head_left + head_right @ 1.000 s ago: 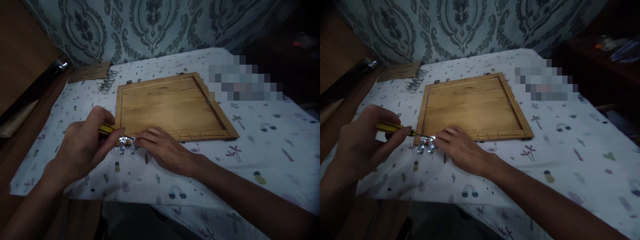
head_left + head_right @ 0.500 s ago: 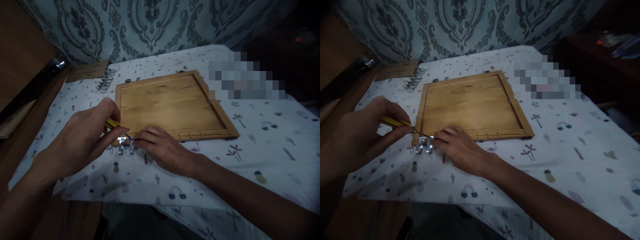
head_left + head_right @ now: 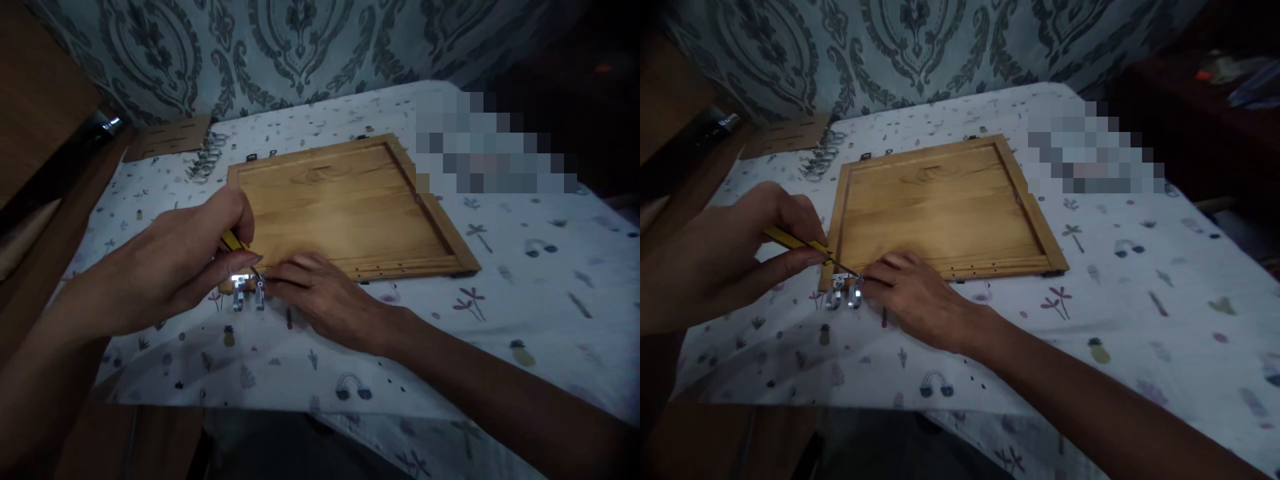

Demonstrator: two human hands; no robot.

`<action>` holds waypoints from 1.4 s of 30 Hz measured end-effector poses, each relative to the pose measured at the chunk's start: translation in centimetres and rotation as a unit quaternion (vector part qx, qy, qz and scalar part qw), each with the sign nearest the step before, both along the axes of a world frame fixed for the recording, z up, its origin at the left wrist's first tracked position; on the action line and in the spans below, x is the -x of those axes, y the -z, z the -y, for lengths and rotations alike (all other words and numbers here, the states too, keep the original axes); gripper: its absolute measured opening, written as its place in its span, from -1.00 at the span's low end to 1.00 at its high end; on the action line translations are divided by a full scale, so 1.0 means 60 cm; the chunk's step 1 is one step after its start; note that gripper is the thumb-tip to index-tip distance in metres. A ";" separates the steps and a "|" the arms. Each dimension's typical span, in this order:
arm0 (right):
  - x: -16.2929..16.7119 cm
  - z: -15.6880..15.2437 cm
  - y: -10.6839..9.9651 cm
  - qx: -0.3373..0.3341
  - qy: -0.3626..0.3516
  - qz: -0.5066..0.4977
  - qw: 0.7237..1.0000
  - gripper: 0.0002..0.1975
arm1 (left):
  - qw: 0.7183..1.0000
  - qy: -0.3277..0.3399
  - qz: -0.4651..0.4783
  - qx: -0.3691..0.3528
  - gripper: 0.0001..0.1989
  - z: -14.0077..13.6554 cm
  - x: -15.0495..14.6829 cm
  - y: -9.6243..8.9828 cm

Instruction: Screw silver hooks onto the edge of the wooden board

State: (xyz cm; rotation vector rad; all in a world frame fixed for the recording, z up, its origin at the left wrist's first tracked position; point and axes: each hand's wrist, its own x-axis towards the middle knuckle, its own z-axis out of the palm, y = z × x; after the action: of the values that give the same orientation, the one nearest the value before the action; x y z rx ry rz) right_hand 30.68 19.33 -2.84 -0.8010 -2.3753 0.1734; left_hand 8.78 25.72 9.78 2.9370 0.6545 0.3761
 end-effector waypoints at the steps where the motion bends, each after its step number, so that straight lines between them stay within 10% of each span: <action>1: 0.000 0.000 0.000 -0.002 0.000 -0.002 1.000 -0.68 | 1.000 -0.005 -0.001 -0.005 -0.80 0.001 0.001 0.000; 10: 0.001 0.002 0.003 0.005 0.006 0.002 1.000 -0.70 | 0.983 -0.146 0.095 -0.065 -0.79 0.038 0.016 0.003; 42: -0.002 0.002 0.005 0.020 -0.004 0.000 1.000 -0.70 | 0.984 -0.169 0.040 -0.033 -0.87 0.064 0.006 0.012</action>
State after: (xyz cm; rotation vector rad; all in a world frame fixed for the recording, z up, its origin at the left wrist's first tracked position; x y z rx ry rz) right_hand 30.83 19.21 -3.13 -0.8100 -2.3824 0.2250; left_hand 8.39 21.91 9.03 2.8488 1.1543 0.5534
